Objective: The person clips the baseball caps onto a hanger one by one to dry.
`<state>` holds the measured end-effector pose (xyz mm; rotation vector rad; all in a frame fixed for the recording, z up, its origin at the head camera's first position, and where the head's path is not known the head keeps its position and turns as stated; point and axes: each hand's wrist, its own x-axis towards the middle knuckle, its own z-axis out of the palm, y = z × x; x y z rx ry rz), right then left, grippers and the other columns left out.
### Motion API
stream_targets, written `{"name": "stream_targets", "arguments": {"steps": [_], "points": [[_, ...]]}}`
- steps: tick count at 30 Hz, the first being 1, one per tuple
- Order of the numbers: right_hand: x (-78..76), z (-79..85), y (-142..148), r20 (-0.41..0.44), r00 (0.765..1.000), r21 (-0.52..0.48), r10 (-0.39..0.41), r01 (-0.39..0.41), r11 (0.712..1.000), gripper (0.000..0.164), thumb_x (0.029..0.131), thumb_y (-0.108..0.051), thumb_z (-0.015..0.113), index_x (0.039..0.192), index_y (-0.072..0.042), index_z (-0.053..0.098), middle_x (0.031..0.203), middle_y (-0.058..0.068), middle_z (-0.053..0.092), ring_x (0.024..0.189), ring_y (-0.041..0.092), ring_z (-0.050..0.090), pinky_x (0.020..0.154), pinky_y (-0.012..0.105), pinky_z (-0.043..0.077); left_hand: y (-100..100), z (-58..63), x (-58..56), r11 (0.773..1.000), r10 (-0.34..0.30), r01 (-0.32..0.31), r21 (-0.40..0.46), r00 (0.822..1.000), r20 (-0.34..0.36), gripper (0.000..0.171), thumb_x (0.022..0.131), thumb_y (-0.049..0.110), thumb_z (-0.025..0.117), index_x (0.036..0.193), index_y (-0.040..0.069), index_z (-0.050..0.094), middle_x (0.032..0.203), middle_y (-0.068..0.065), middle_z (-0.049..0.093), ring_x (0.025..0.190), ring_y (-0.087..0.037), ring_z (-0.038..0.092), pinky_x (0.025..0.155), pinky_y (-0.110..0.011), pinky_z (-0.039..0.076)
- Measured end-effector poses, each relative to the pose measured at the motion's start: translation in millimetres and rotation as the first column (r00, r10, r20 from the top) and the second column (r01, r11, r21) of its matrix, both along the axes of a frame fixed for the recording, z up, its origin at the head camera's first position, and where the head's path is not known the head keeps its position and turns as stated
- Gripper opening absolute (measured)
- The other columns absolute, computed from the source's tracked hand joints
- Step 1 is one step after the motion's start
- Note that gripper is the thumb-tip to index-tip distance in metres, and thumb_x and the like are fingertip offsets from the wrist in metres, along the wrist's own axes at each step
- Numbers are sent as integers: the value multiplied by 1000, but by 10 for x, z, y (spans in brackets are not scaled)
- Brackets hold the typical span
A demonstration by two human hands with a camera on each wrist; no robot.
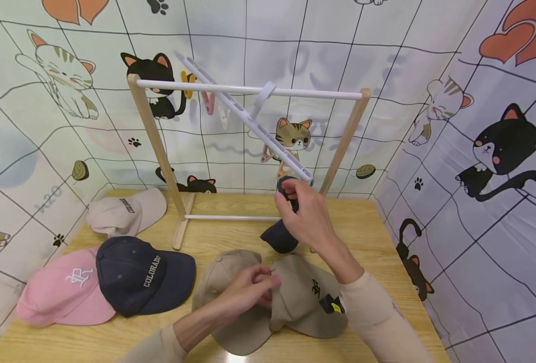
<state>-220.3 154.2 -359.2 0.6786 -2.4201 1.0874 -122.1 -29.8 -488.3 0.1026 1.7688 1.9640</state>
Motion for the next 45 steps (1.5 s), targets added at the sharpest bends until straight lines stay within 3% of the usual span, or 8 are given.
{"name": "stream_targets", "arguments": {"steps": [6, 16, 24, 30, 34, 40, 42, 45], "points": [[-47, 2, -4, 137, 991, -2, -1, 1, 1000, 48, 115, -29, 62, 150, 3, 63, 142, 18, 75, 127, 35, 76, 111, 55, 62, 77, 16, -24, 999, 31, -31, 42, 999, 12, 39, 113, 39, 71, 127, 3, 63, 103, -7, 82, 76, -14, 79, 75, -36, 71], [-89, 11, 2, 216, 976, -8, -29, 32, 999, 56, 116, -35, 59, 159, 2, 57, 151, 20, 72, 133, 38, 75, 115, 57, 60, 195, 22, -13, 994, 85, -87, 66, 996, 32, 42, 111, 42, 74, 123, 3, 64, 91, -8, 80, 60, -14, 76, 59, -30, 67], [-139, 38, 12, 267, 963, -3, -38, 40, 999, 60, 116, -38, 58, 164, -2, 54, 156, 21, 69, 136, 40, 74, 116, 56, 59, 238, 25, -30, 994, 95, -96, 50, 995, 4, 32, 111, 36, 74, 112, 4, 72, 84, -5, 78, 62, -14, 76, 57, -29, 66], [-174, 76, 17, 287, 956, 3, -56, 58, 998, 63, 116, -40, 57, 167, -3, 51, 159, 20, 68, 137, 40, 74, 115, 57, 60, 226, 49, -40, 994, 102, -106, -29, 988, -120, 29, 109, 33, 74, 107, 5, 82, 83, -3, 79, 66, -12, 75, 62, -34, 68], [-189, 106, 30, 298, 953, -8, -61, 66, 998, 64, 116, -40, 57, 167, -3, 51, 160, 20, 68, 137, 40, 74, 115, 58, 60, 203, 88, -42, 988, 82, -112, -108, 965, -249, 28, 108, 34, 73, 105, 10, 88, 86, -6, 85, 67, -15, 77, 67, -40, 70], [-220, 136, 60, 300, 951, -14, -72, 80, 997, 65, 115, -42, 58, 168, -4, 50, 159, 19, 68, 137, 40, 75, 116, 58, 60, 208, 139, -46, 981, 57, -119, -151, 930, -364, 25, 107, 34, 74, 100, 16, 89, 80, -9, 84, 67, -31, 81, 59, -28, 63], [-235, 138, 72, 305, 950, -23, -74, 85, 996, 65, 115, -42, 58, 167, -4, 50, 160, 18, 68, 137, 39, 74, 116, 58, 60, 219, 157, -50, 981, 55, -123, -153, 921, -386, 25, 107, 34, 74, 99, 15, 88, 77, -9, 82, 63, -27, 78, 57, -27, 61], [-259, 145, 85, 313, 946, -36, -80, 96, 995, 65, 115, -43, 58, 167, -5, 51, 160, 17, 68, 138, 39, 74, 116, 58, 59, 240, 187, -55, 977, 62, -137, -161, 914, -401, 27, 107, 36, 73, 98, 15, 86, 75, -4, 79, 57, -11, 70, 56, -25, 58]]}}
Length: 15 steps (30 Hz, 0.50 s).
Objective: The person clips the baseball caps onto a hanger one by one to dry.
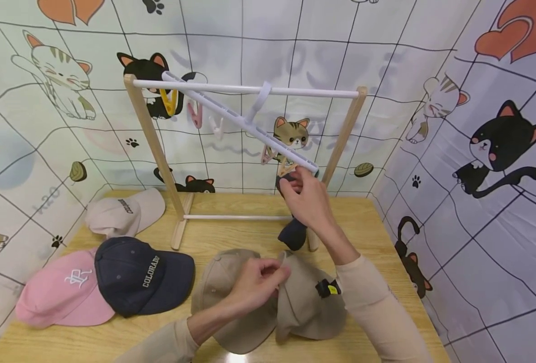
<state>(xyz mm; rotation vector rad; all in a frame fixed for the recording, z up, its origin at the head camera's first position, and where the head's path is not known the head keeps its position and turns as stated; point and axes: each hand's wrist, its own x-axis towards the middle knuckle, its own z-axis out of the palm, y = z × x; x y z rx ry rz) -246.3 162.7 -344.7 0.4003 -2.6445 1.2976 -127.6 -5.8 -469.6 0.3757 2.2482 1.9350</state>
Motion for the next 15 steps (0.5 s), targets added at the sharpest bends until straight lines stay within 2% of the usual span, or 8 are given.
{"name": "stream_targets", "arguments": {"steps": [2, 8, 15], "points": [[-21, 12, -2, 2, 1000, -4, -8, 8, 1000, 65, 114, -43, 58, 167, -5, 51, 160, 16, 68, 138, 38, 73, 116, 58, 59, 6, 28, -6, 1000, 5, -5, -5, 1000, -5, 27, 107, 37, 73, 100, 15, 86, 77, 2, 78, 59, -3, 64, 58, -23, 56], [-77, 26, 2, 7, 1000, -19, -16, 17, 1000, 70, 114, -42, 58, 172, -6, 42, 164, 18, 63, 141, 39, 70, 118, 58, 57, 20, 105, -31, 1000, -9, 9, 13, 1000, -12, 28, 109, 40, 72, 112, 16, 86, 97, 2, 83, 82, -2, 74, 77, -21, 60], [-114, 3, -6, 38, 999, -101, -31, 35, 994, 78, 114, -45, 60, 179, -13, 31, 169, 16, 58, 144, 37, 67, 121, 57, 54, 32, 197, -52, 999, -14, 16, 38, 999, -51, 28, 110, 39, 72, 115, 14, 85, 101, -2, 83, 82, 0, 72, 77, -19, 58]]}}
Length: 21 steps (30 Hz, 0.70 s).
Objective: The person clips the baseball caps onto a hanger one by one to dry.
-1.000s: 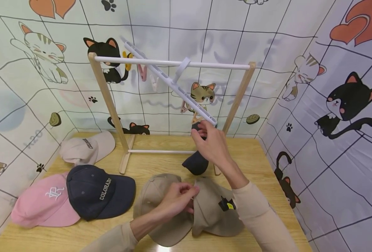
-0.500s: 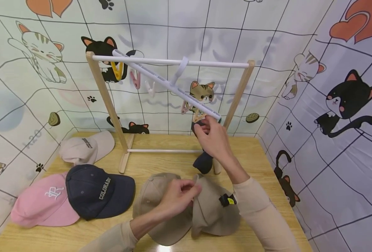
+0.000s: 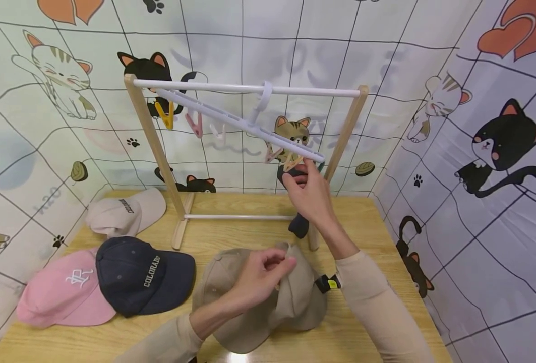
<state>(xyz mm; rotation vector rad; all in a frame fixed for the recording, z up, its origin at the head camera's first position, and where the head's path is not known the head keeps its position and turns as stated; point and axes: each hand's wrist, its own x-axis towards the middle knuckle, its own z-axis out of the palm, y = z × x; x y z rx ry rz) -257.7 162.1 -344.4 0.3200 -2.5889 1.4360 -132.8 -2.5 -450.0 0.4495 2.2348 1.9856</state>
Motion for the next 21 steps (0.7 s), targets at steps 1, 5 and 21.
{"name": "stream_targets", "arguments": {"steps": [1, 5, 21], "points": [[-12, -4, -2, 3, 1000, -12, -5, 5, 1000, 79, 114, -45, 61, 179, -14, 30, 170, 15, 57, 145, 36, 67, 121, 57, 54, 4, 14, -5, 1000, 0, 0, 4, 1000, -6, 28, 110, 39, 72, 114, 14, 85, 101, -3, 82, 80, 1, 70, 75, -19, 57], [-62, -23, -7, 7, 1000, -66, -13, 14, 998, 77, 113, -46, 64, 178, -18, 33, 172, 12, 55, 145, 34, 68, 120, 57, 55, 17, 71, -30, 1000, 4, -3, 26, 999, -40, 29, 110, 37, 72, 111, 11, 85, 95, -6, 80, 72, 2, 61, 67, -17, 51], [-233, -40, -84, 17, 999, -326, -49, 52, 944, 71, 112, -32, 70, 174, -10, 43, 165, 15, 62, 147, 29, 64, 127, 44, 51, -87, 323, -141, 995, 92, -85, 47, 982, -164, 25, 109, 31, 74, 115, 10, 85, 104, -11, 84, 87, 2, 73, 86, -21, 63]]}}
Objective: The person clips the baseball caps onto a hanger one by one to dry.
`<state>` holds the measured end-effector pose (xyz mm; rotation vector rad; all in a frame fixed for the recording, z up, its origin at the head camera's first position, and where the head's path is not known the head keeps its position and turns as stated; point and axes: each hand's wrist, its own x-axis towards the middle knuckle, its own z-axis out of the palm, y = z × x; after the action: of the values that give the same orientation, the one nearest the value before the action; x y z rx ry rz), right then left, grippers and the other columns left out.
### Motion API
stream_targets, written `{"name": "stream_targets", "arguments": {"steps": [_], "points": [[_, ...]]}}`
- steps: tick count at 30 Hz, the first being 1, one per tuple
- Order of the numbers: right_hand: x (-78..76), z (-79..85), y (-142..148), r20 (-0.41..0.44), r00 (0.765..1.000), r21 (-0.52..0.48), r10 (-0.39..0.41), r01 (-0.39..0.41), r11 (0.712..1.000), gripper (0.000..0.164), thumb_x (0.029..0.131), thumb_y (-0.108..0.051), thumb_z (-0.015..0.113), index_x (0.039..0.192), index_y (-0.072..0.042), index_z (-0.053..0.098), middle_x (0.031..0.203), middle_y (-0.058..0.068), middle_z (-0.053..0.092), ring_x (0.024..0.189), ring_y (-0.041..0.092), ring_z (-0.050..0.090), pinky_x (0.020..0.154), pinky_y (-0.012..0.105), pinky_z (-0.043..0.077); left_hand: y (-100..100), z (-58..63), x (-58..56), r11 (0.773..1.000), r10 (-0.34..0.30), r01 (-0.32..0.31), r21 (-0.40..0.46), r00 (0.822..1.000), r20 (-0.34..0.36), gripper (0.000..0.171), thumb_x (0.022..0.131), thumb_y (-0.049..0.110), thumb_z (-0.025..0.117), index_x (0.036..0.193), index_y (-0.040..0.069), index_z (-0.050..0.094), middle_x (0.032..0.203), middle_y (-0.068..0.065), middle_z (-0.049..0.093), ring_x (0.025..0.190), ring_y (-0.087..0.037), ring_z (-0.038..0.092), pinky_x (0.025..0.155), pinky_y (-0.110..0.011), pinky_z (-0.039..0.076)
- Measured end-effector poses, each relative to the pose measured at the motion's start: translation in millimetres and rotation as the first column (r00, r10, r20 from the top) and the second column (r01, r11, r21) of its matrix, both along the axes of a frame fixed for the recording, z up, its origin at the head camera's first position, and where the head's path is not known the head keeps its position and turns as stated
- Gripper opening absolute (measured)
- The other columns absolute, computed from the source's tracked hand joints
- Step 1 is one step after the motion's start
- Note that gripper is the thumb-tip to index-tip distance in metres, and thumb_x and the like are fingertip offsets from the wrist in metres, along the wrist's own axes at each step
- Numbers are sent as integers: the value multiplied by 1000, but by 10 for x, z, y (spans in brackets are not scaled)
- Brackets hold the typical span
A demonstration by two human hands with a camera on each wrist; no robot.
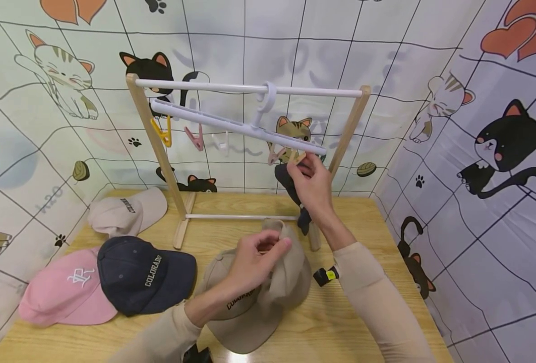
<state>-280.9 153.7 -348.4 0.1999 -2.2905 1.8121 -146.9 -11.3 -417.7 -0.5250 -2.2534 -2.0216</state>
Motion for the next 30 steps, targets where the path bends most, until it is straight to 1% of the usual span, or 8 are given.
{"name": "stream_targets", "arguments": {"steps": [4, 8, 11, 14, 20, 24, 27, 30], "points": [[-26, 6, -23, 3, 999, -31, -38, 38, 999, 68, 111, -32, 72, 170, -7, 48, 156, 16, 67, 138, 23, 67, 123, 36, 53, -44, 51, -33, 1000, 30, -30, -4, 999, -34, 23, 109, 29, 74, 114, 9, 85, 103, -11, 84, 87, 0, 73, 87, -22, 64], [-50, 12, -44, -2, 998, -76, -70, 69, 995, 63, 111, -32, 73, 163, -2, 56, 134, 7, 72, 124, 20, 70, 110, 29, 58, -89, 106, -69, 998, 67, -67, 0, 996, -59, 22, 109, 29, 75, 113, 9, 85, 101, -10, 84, 86, -2, 74, 85, -23, 64], [-67, 17, -62, -1, 996, -103, -88, 88, 991, 59, 110, -31, 75, 158, 0, 60, 118, -2, 72, 115, 26, 73, 103, 32, 62, -120, 159, -95, 996, 89, -88, 9, 994, -61, 22, 108, 28, 76, 112, 9, 86, 100, -10, 84, 84, -2, 74, 83, -22, 64], [-84, 21, -84, 9, 994, -116, -106, 106, 988, 55, 109, -31, 75, 153, 0, 64, 109, -7, 71, 109, 29, 74, 101, 35, 64, -154, 202, -124, 995, 104, -103, 15, 992, -65, 21, 107, 27, 77, 112, 8, 86, 99, -11, 83, 84, -2, 73, 82, -21, 63], [-103, 21, -119, 32, 989, -130, -145, 148, 980, 48, 109, -32, 77, 142, 1, 70, 105, -4, 75, 104, 26, 80, 101, 39, 66, -215, 258, -181, 990, 140, -140, 9, 986, -95, 19, 108, 25, 77, 111, 8, 85, 97, -10, 83, 85, -5, 74, 83, -23, 64], [-83, 15, -132, 26, 979, -108, -202, 203, 973, 49, 107, -37, 79, 137, 2, 76, 107, 10, 85, 90, 15, 83, 98, 40, 68, -253, 278, -224, 988, 152, -151, 17, 982, -112, 19, 108, 26, 77, 112, 9, 86, 97, -10, 84, 86, -7, 76, 84, -24, 65], [-60, 19, -146, -3, 967, -24, -253, 253, 967, 49, 106, -44, 78, 131, -1, 81, 112, 17, 87, 84, 9, 81, 89, 31, 68, -277, 301, -250, 987, 161, -159, 28, 981, -111, 20, 108, 26, 77, 113, 9, 86, 97, -10, 84, 85, -8, 76, 83, -24, 65], [-49, 32, -167, -37, 954, 75, -296, 298, 952, 47, 106, -50, 76, 122, -6, 85, 113, 16, 87, 90, 12, 80, 84, 23, 60, -291, 335, -270, 984, 174, -171, 40, 979, -109, 20, 107, 26, 77, 112, 8, 86, 96, -10, 84, 84, -8, 76, 82, -23, 64]]}}
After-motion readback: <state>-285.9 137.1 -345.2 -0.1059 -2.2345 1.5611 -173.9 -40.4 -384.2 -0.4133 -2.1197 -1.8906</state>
